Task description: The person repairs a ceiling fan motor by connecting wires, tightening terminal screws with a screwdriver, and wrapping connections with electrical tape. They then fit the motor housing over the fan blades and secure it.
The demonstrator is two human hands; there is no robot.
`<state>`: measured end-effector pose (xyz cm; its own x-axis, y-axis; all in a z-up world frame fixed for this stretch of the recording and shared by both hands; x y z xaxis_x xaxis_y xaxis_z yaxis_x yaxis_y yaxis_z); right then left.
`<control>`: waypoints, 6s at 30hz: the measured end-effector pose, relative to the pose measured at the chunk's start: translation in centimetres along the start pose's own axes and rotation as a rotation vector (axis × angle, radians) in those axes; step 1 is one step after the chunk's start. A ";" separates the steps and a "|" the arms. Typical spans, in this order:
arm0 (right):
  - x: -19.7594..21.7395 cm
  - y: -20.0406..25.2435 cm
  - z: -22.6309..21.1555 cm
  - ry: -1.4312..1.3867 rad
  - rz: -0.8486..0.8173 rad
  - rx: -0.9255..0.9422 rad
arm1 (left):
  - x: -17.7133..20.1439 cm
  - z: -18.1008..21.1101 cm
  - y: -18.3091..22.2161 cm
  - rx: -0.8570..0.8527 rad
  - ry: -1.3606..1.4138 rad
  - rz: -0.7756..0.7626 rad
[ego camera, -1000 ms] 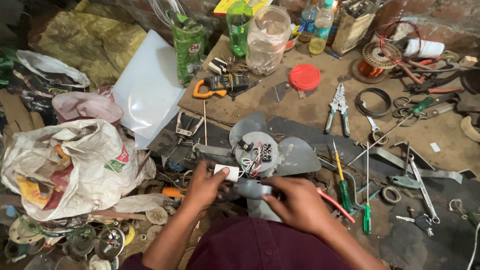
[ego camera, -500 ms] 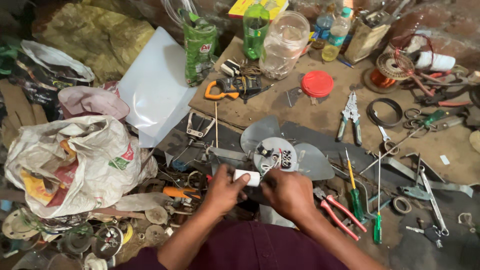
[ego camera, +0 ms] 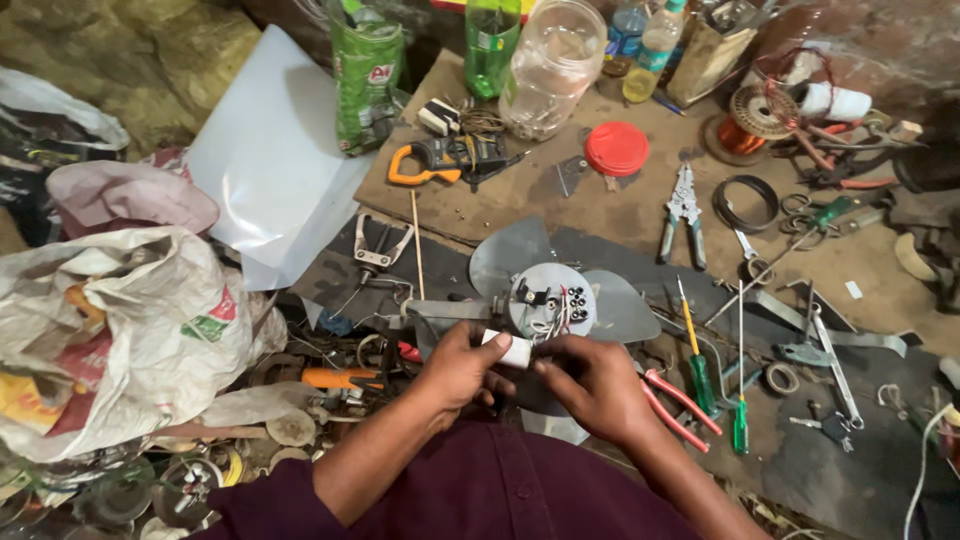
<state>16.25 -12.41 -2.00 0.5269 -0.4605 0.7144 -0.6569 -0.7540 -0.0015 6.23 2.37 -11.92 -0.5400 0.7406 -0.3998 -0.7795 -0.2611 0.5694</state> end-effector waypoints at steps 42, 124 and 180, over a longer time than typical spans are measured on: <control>7.7 1.1 -1.0 0.118 -0.279 0.134 | -4.7 12.0 1.9 -0.762 -0.760 0.047; 6.3 -8.2 -10.4 0.757 -0.378 0.319 | -4.8 11.8 -1.7 -0.827 -0.803 -0.269; 3.9 -0.6 -0.1 0.373 0.412 0.540 | -5.4 8.2 3.8 -0.965 -0.374 -0.038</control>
<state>18.64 -13.68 0.81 0.0175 -0.6373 0.7704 -0.3562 -0.7239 -0.5908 8.76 2.46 -1.67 -0.5050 0.8608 -0.0629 -0.8058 -0.4963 -0.3231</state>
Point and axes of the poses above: each hand's wrist, its own y-axis away from the middle knuckle, its own x-axis out of the back of the hand, z = x × y, the point moved 7 cm from there along -y, towards the middle knuckle, and after that the axes turned 9 degrees about y, right-handed, at the moved point
